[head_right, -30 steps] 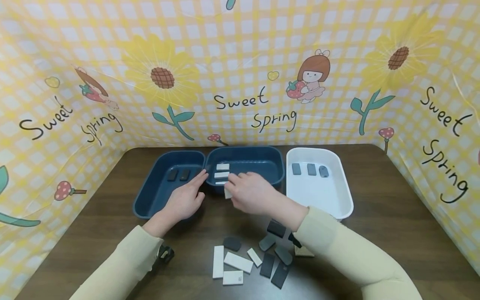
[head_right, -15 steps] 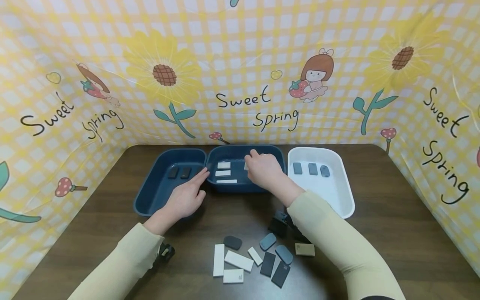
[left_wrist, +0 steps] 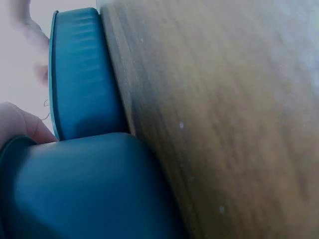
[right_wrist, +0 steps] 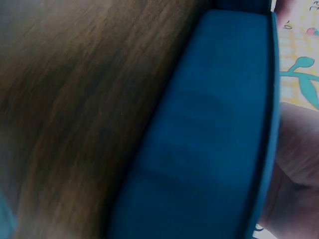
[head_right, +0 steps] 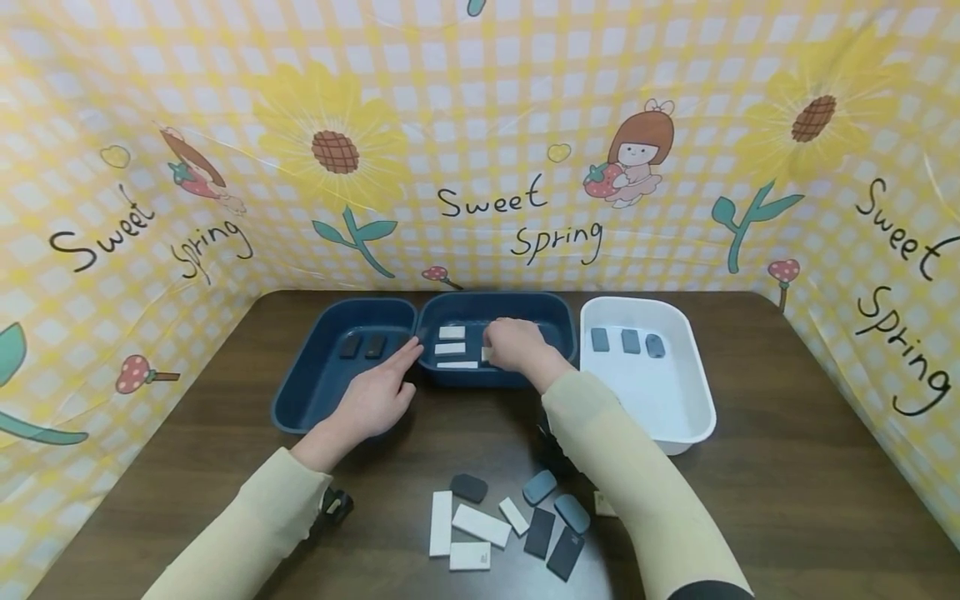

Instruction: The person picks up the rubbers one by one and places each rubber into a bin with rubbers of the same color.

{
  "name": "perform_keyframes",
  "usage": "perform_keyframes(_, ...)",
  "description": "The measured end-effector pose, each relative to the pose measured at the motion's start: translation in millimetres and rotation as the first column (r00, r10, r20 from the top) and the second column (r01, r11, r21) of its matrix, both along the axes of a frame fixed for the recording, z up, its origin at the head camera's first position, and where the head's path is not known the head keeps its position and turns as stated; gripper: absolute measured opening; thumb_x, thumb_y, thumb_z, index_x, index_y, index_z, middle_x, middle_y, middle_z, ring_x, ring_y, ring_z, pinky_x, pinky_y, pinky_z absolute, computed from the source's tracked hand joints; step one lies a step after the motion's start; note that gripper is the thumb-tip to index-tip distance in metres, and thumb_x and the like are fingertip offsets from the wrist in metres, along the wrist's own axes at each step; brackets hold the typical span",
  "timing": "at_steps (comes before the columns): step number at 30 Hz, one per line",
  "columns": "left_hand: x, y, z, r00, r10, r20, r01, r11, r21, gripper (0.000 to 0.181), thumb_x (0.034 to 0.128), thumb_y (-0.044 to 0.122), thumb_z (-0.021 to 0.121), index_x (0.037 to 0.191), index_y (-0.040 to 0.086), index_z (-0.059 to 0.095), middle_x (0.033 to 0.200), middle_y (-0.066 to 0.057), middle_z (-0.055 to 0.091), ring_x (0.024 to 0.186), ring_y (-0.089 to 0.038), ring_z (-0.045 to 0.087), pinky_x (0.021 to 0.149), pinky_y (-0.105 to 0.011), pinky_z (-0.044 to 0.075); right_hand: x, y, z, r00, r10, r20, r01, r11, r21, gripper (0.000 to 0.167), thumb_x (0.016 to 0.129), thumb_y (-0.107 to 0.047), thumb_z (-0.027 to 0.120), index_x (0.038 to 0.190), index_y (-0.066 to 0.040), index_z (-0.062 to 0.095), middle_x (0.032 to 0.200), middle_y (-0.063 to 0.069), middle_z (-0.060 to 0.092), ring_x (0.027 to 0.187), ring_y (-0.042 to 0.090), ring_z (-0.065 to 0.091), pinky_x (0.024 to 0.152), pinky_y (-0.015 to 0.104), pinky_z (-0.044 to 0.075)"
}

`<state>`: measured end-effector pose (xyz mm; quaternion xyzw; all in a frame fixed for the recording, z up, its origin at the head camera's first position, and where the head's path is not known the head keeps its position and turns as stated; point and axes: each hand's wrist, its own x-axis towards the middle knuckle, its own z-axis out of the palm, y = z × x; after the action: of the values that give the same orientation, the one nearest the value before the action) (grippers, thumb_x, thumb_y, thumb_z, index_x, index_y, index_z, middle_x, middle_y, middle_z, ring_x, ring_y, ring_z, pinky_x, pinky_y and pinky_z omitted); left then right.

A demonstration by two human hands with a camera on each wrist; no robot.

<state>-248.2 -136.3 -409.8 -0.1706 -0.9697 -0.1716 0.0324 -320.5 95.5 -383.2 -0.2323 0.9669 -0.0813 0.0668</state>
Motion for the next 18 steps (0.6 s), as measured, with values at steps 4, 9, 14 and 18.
perform_keyframes(4,0.1,0.8,-0.5,1.0,-0.001,0.0,0.001,1.0,0.01,0.054,0.0964,0.014,0.053,0.148,0.008,0.04,0.156,-0.003,0.03,0.12,-0.025,0.055,0.06,-0.029,0.048,-6.5,-3,-6.5,0.995,-0.021,0.098,0.022,1.0,-0.007,0.016,0.094,-0.019,0.065,0.105,-0.012,0.074,0.098,0.003,0.068,0.084,0.02,0.058,0.086,0.04,0.049)
perform_keyframes(9,0.6,1.5,-0.5,1.0,0.004,0.003,-0.004,1.0,0.004,0.054,0.0966,0.015,0.053,0.148,0.009,0.04,0.156,-0.002,0.03,0.119,-0.024,0.056,0.059,-0.027,0.048,-11.8,-3,-11.4,0.984,-0.053,0.169,0.054,0.999,-0.005,0.017,0.094,-0.017,0.064,0.108,-0.012,0.073,0.103,0.004,0.067,0.088,0.02,0.058,0.089,0.04,0.049)
perform_keyframes(14,1.3,1.4,0.6,1.0,0.008,0.018,-0.008,1.0,-0.003,0.054,0.0968,0.015,0.053,0.149,0.009,0.039,0.157,-0.002,0.029,0.12,-0.025,0.055,0.059,-0.024,0.046,-13.4,-3,-12.7,0.981,-0.053,0.187,0.057,0.998,-0.019,0.017,0.094,-0.015,0.064,0.108,-0.012,0.073,0.104,0.005,0.068,0.09,0.02,0.059,0.089,0.04,0.049)
perform_keyframes(18,1.6,1.2,1.1,1.0,0.008,0.018,-0.008,1.0,-0.005,0.055,0.0968,0.016,0.053,0.149,0.009,0.039,0.157,-0.002,0.028,0.122,-0.025,0.054,0.064,-0.027,0.05,-13.9,-3,-11.7,0.982,-0.04,0.184,0.044,0.999,-0.02,0.016,0.094,-0.013,0.063,0.106,-0.011,0.074,0.103,0.005,0.068,0.089,0.02,0.059,0.089,0.04,0.049)
